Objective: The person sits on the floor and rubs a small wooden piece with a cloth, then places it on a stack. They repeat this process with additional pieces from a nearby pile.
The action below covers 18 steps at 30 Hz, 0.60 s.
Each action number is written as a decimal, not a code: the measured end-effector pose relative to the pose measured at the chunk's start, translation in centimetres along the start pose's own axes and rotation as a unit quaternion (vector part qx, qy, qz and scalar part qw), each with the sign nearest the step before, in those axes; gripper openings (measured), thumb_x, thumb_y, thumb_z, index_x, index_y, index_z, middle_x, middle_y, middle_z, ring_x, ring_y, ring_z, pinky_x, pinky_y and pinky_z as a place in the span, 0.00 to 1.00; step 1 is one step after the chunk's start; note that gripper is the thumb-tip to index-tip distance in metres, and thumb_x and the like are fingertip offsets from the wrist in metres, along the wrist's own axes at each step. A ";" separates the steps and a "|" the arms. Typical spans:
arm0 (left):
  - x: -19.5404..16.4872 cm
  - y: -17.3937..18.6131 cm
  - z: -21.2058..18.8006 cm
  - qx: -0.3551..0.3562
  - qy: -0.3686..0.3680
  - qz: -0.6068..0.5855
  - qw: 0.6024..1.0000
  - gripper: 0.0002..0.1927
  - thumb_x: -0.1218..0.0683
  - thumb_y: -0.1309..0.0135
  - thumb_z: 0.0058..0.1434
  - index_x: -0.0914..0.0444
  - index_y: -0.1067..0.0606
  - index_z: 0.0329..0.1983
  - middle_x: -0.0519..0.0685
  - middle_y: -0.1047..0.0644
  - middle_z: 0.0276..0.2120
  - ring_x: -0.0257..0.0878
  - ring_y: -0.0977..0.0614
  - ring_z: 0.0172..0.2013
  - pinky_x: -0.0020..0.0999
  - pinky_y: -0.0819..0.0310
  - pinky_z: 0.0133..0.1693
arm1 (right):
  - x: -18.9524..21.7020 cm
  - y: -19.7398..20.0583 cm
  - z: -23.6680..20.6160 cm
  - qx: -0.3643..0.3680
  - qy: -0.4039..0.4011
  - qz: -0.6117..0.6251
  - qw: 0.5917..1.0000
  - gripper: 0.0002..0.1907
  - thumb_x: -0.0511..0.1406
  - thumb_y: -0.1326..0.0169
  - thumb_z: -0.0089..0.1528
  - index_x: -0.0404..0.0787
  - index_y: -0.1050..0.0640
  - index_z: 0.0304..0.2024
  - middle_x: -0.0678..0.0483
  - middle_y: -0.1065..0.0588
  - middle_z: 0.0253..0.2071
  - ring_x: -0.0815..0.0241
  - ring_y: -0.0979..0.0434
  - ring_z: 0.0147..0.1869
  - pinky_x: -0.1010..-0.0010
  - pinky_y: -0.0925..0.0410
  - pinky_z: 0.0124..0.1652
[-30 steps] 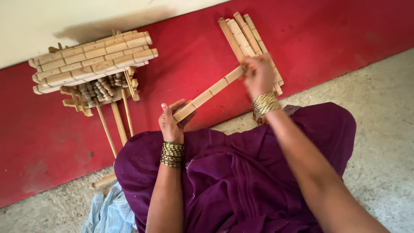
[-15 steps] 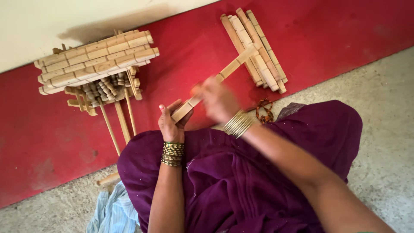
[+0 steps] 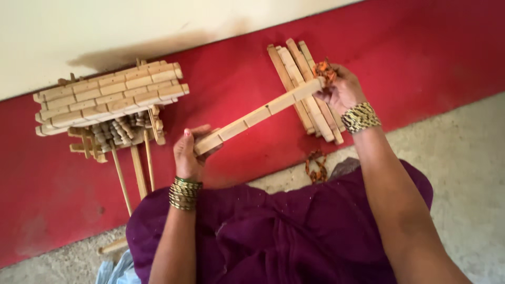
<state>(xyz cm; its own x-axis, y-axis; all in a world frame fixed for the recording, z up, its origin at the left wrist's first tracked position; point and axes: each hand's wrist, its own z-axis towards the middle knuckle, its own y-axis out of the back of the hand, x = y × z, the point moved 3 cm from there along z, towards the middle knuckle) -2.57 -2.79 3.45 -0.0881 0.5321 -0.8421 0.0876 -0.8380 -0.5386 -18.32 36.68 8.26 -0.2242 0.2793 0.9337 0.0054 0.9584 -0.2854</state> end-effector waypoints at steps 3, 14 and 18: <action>-0.7 1.3 2.9 -0.014 0.013 0.047 0.999 0.21 0.46 0.53 0.72 0.69 0.24 0.52 0.64 0.19 0.45 0.52 0.16 0.41 0.43 0.14 0.38 | 0.5 -0.4 0.0 0.099 0.016 0.069 0.993 0.11 0.28 0.55 0.71 0.34 0.25 0.53 0.44 0.22 0.47 0.53 0.18 0.44 0.62 0.20 0.41; 2.7 1.7 4.0 -0.054 0.130 -0.053 0.989 0.25 0.44 0.49 0.67 0.70 0.27 0.54 0.65 0.20 0.48 0.50 0.17 0.44 0.35 0.14 0.43 | 0.3 -1.6 -0.8 0.019 0.064 -0.050 0.997 0.10 0.33 0.54 0.72 0.35 0.25 0.52 0.48 0.21 0.44 0.59 0.18 0.40 0.65 0.21 0.36; 2.4 0.5 3.8 0.012 0.232 -0.103 0.967 0.30 0.40 0.58 0.68 0.70 0.31 0.58 0.66 0.21 0.46 0.53 0.15 0.45 0.34 0.14 0.43 | 0.6 -1.2 -0.8 0.005 0.124 -0.095 0.988 0.10 0.32 0.54 0.72 0.34 0.27 0.53 0.49 0.21 0.43 0.61 0.17 0.40 0.66 0.19 0.37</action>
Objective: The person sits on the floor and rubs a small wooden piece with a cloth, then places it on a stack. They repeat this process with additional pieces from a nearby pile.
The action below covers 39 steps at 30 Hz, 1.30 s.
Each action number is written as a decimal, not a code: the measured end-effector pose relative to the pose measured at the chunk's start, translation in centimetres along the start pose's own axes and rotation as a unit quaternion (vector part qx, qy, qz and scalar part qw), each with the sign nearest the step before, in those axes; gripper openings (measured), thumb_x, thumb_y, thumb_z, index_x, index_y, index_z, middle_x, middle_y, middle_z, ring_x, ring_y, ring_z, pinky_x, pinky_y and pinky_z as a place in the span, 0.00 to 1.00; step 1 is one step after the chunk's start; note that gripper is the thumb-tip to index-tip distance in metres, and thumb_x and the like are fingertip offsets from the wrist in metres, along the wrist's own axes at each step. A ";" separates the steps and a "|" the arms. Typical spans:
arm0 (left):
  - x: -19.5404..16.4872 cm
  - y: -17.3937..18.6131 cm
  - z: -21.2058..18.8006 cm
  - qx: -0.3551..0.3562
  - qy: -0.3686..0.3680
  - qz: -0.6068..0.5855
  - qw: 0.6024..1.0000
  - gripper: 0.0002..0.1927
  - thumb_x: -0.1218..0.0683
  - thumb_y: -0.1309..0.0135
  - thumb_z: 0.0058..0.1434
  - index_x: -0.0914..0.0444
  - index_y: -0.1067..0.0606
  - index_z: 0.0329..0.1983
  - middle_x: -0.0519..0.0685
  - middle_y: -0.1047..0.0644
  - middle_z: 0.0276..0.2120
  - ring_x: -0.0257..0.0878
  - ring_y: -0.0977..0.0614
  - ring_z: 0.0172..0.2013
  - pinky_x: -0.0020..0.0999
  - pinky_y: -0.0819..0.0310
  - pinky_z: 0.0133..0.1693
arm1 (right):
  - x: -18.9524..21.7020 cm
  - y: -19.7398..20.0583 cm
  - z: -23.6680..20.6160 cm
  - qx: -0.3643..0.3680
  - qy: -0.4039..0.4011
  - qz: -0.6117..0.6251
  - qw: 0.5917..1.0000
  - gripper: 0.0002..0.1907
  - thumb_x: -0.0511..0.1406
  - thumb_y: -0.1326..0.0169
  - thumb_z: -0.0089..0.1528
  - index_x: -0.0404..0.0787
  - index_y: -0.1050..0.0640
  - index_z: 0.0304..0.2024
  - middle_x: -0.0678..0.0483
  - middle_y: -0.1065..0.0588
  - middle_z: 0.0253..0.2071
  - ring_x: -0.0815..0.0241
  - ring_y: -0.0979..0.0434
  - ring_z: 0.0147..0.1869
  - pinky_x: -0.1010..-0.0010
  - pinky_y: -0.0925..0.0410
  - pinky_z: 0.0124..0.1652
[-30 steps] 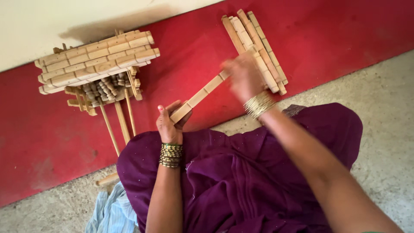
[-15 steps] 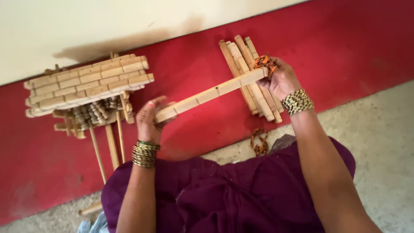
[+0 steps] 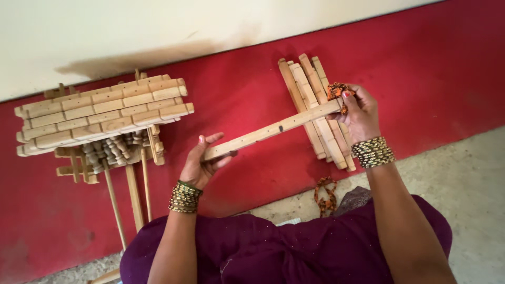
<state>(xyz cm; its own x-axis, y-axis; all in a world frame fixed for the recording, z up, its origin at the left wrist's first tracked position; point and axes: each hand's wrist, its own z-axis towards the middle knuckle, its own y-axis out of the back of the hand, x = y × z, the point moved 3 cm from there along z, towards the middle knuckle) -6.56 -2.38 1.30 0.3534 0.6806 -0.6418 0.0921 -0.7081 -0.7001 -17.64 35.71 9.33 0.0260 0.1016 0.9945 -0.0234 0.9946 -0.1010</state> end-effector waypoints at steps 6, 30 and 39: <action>-0.8 -0.4 -0.8 -0.005 -0.103 0.020 0.994 0.30 0.43 0.60 0.74 0.77 0.29 0.55 0.67 0.21 0.46 0.56 0.17 0.48 0.37 0.16 0.48 | 0.8 -0.5 -1.3 -0.106 0.135 -0.250 0.953 0.09 0.26 0.48 0.70 0.32 0.20 0.51 0.48 0.19 0.43 0.68 0.24 0.36 0.76 0.28 0.34; 6.6 -2.4 -0.2 -0.020 -0.091 0.037 0.995 0.33 0.37 0.63 0.71 0.72 0.24 0.48 0.64 0.20 0.46 0.52 0.16 0.45 0.44 0.15 0.46 | -0.2 -15.4 -8.9 0.131 0.403 -0.505 0.752 0.09 0.32 0.45 0.64 0.47 0.18 0.44 0.56 0.19 0.44 0.61 0.23 0.41 0.70 0.27 0.35; 1.6 -2.4 -0.9 -0.067 -0.152 0.041 0.985 0.34 0.38 0.67 0.73 0.74 0.25 0.46 0.65 0.19 0.44 0.54 0.15 0.44 0.44 0.14 0.47 | 0.4 -2.9 -2.2 -0.126 0.253 -0.433 0.856 0.13 0.20 0.45 0.62 0.40 0.19 0.44 0.49 0.20 0.52 0.59 0.17 0.47 0.74 0.24 0.36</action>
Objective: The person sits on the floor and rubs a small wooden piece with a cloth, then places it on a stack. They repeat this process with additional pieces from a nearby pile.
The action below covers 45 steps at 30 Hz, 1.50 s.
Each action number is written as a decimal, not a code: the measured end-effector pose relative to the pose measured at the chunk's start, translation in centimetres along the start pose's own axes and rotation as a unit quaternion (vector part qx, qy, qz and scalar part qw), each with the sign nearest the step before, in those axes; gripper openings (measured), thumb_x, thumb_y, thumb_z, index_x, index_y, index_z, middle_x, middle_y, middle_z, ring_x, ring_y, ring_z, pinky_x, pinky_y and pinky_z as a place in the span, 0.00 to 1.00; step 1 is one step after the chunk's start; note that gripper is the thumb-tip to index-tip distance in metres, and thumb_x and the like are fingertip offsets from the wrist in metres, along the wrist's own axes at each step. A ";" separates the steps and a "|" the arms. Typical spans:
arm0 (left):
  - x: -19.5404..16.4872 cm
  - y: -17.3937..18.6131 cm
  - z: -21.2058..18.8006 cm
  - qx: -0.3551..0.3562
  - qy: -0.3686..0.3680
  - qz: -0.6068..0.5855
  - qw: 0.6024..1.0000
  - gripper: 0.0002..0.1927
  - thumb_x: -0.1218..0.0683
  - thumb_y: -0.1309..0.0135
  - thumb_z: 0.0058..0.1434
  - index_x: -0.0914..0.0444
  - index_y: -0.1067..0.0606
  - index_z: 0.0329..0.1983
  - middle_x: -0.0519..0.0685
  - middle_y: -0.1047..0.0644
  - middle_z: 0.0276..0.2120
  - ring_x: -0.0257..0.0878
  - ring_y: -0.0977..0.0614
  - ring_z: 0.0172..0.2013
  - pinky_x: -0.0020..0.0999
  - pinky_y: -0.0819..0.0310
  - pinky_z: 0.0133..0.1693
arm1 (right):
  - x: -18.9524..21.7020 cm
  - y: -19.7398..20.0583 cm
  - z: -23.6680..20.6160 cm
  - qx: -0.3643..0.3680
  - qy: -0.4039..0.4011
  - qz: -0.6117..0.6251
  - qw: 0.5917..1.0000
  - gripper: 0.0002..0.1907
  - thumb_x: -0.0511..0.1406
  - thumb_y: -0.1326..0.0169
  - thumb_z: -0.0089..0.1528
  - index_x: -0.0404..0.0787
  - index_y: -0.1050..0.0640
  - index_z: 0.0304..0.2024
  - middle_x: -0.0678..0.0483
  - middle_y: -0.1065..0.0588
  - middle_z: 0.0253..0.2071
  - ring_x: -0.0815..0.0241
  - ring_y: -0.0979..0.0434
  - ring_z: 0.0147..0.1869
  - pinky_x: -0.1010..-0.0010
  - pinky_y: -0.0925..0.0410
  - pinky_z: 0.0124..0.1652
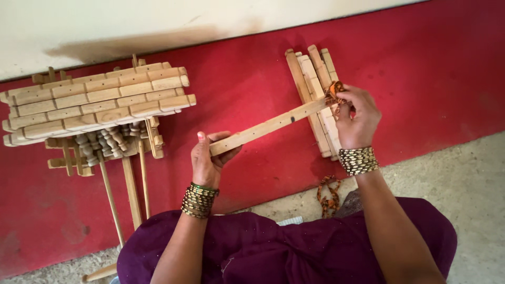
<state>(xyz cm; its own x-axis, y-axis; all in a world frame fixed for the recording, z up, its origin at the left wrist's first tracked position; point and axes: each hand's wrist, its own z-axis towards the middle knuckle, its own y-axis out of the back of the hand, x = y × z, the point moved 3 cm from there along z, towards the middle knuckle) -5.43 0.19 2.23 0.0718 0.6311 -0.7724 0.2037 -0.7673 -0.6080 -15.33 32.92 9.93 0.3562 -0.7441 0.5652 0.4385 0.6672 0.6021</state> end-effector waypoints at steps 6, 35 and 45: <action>2.1 0.3 0.1 -0.110 0.083 0.003 0.991 0.37 0.38 0.70 0.72 0.75 0.25 0.46 0.66 0.18 0.42 0.55 0.15 0.40 0.44 0.15 0.43 | 4.3 -2.0 -1.2 0.034 0.051 0.041 0.997 0.07 0.29 0.41 0.63 0.40 0.20 0.44 0.46 0.22 0.54 0.62 0.21 0.38 0.67 0.24 0.43; 5.1 -0.8 -1.5 -0.005 0.027 -0.035 0.999 0.34 0.39 0.64 0.71 0.75 0.28 0.55 0.62 0.21 0.49 0.51 0.17 0.49 0.43 0.18 0.53 | 9.3 -5.7 -6.3 0.149 0.239 -0.070 0.957 0.13 0.30 0.48 0.59 0.48 0.18 0.43 0.56 0.21 0.45 0.58 0.22 0.53 0.62 0.24 0.50; 4.6 -0.6 -1.5 0.023 0.010 -0.024 0.999 0.34 0.38 0.63 0.70 0.74 0.27 0.54 0.61 0.21 0.49 0.50 0.16 0.49 0.43 0.16 0.52 | 6.1 -5.9 -4.4 0.186 0.146 -0.094 0.967 0.12 0.29 0.46 0.63 0.46 0.16 0.44 0.51 0.21 0.41 0.52 0.21 0.48 0.57 0.28 0.50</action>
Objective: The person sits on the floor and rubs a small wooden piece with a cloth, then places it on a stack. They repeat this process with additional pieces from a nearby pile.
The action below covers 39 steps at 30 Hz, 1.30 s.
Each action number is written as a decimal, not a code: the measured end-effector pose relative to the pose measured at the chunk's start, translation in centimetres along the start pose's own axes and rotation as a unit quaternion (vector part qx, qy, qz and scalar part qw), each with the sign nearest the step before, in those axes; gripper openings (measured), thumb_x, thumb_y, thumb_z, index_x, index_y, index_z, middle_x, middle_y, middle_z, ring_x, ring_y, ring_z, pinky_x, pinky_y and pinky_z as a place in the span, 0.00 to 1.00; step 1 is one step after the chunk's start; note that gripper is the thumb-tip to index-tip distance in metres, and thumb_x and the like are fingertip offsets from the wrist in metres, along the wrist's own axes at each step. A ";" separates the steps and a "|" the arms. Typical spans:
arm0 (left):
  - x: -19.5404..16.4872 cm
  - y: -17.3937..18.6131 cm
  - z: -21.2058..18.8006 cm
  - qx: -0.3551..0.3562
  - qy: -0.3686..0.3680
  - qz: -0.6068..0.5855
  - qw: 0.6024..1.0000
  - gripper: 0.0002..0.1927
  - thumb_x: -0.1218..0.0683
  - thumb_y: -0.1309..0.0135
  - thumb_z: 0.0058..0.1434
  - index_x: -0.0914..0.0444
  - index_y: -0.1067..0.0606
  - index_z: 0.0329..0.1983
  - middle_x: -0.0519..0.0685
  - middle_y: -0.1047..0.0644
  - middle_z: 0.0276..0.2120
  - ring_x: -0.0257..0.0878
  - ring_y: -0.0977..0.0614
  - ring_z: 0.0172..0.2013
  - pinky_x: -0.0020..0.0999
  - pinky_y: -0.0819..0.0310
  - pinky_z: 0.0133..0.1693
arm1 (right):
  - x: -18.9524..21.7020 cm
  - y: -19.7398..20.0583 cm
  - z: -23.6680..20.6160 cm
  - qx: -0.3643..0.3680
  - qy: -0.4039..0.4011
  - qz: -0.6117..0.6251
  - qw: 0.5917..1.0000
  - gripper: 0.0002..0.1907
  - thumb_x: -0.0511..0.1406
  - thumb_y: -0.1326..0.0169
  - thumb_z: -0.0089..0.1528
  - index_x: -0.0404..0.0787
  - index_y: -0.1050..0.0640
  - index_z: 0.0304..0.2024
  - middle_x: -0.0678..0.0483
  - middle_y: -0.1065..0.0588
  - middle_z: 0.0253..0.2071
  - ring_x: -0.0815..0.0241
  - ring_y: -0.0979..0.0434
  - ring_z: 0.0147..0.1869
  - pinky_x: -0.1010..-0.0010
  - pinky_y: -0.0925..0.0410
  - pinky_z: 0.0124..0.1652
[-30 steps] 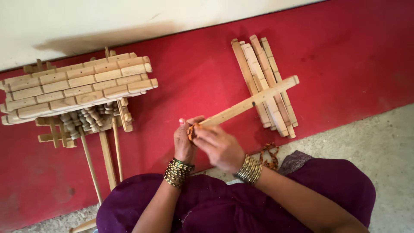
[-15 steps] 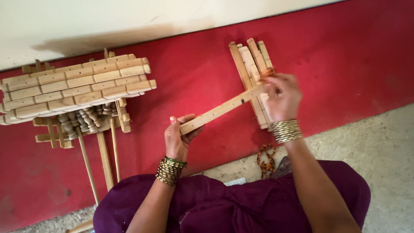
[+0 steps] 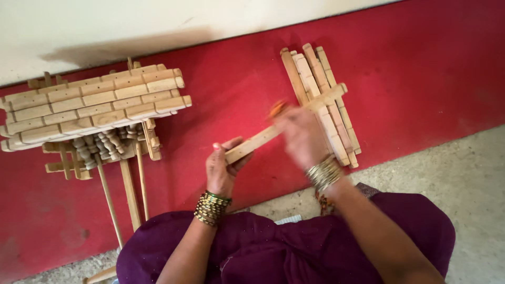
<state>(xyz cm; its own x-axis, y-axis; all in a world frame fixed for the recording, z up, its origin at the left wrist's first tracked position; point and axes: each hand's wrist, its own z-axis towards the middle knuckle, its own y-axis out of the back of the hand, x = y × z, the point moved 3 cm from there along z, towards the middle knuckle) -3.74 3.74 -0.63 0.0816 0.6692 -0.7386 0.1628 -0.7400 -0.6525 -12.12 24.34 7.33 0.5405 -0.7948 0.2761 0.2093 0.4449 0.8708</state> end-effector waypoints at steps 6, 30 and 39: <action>-2.2 0.0 -0.1 -0.025 -0.015 0.002 1.000 0.34 0.39 0.64 0.72 0.76 0.28 0.53 0.63 0.22 0.49 0.52 0.16 0.47 0.44 0.15 0.49 | -9.9 4.2 0.9 -0.204 -0.157 0.024 0.966 0.11 0.23 0.39 0.61 0.39 0.17 0.44 0.48 0.23 0.45 0.60 0.20 0.43 0.75 0.23 0.35; -2.5 -0.3 -0.2 -0.002 -0.014 0.026 1.000 0.35 0.39 0.62 0.72 0.78 0.28 0.55 0.66 0.23 0.50 0.53 0.16 0.48 0.45 0.15 0.49 | -7.7 1.1 0.6 -0.230 -0.334 0.662 0.630 0.04 0.25 0.44 0.60 0.35 0.19 0.33 0.50 0.21 0.44 0.53 0.17 0.42 0.66 0.22 0.40; -5.9 -1.1 -0.7 0.078 -0.038 0.100 0.991 0.31 0.42 0.63 0.74 0.75 0.32 0.61 0.65 0.21 0.47 0.49 0.15 0.46 0.41 0.14 0.44 | -12.1 5.3 0.2 -0.205 -0.308 0.519 0.771 0.05 0.27 0.47 0.67 0.36 0.21 0.44 0.50 0.19 0.42 0.62 0.15 0.40 0.72 0.18 0.35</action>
<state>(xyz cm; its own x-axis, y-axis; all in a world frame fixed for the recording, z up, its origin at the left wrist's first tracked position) -3.74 0.65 4.60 0.0216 0.5054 -0.8626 -0.0040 -0.8628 -0.5056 -17.74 36.18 8.71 0.1271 0.0880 0.9880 0.2320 0.9658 -0.1159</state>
